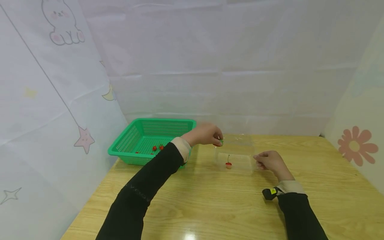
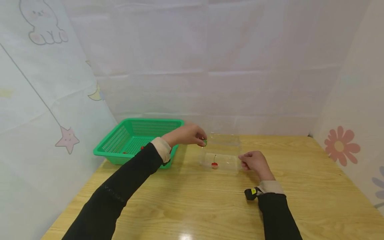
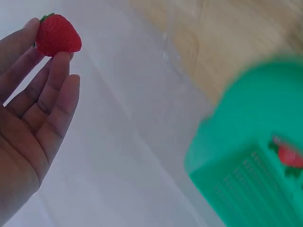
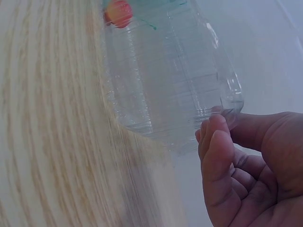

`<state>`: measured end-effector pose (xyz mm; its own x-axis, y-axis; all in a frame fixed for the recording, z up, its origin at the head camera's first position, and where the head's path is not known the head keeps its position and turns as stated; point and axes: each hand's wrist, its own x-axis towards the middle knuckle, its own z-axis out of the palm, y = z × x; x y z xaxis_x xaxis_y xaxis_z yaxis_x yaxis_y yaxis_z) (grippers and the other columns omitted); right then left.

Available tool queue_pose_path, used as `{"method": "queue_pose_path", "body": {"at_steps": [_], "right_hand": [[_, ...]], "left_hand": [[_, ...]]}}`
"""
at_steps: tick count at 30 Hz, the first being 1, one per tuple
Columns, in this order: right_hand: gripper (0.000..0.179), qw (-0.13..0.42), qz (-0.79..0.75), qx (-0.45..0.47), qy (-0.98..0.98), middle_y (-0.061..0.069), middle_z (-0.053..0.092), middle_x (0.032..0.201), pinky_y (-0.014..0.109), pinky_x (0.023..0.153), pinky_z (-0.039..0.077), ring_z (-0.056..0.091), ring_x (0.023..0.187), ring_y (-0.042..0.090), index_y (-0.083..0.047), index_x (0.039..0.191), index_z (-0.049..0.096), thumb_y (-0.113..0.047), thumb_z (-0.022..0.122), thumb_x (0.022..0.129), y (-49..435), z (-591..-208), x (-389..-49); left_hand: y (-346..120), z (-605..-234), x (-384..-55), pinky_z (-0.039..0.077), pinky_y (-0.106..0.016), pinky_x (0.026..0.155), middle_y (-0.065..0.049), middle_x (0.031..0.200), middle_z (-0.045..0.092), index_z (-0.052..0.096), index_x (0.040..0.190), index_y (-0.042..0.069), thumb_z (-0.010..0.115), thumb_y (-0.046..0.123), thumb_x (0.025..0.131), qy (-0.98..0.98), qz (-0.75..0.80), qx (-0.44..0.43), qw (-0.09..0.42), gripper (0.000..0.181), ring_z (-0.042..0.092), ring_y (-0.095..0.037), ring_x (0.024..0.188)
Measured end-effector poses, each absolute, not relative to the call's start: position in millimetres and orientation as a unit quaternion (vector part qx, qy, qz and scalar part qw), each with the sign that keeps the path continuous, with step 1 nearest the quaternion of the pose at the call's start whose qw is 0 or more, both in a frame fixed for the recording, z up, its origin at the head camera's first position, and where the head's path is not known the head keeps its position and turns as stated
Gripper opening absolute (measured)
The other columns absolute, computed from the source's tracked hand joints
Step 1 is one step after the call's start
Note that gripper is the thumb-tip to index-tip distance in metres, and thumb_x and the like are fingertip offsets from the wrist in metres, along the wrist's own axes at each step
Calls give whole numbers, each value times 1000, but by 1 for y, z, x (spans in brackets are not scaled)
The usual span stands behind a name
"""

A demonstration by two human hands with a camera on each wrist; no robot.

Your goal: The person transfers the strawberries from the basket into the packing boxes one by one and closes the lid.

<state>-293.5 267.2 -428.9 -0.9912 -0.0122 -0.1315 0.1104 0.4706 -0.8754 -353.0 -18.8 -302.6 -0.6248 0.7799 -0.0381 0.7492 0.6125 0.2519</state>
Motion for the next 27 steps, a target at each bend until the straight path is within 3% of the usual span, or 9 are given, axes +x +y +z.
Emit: {"method": "queue_pose_path", "body": {"at_steps": [14, 27], "right_hand": [[37, 62, -519, 37, 851, 18, 65, 87, 35, 64, 55, 60, 69, 18, 15, 115, 58, -18, 56, 101, 268, -433, -295], [35, 62, -518, 38, 852, 15, 63, 82, 36, 62, 53, 57, 66, 18, 15, 114, 58, -18, 55, 101, 266, -431, -296]], "left_hand": [[52, -363, -352, 46, -16, 70, 12, 92, 66, 75, 102, 21, 72, 28, 90, 883, 75, 456, 79, 15, 58, 0, 78], [74, -398, -359, 46, -15, 71, 12, 92, 66, 76, 104, 21, 73, 27, 89, 893, 59, 438, 86, 17, 58, 0, 78]]}}
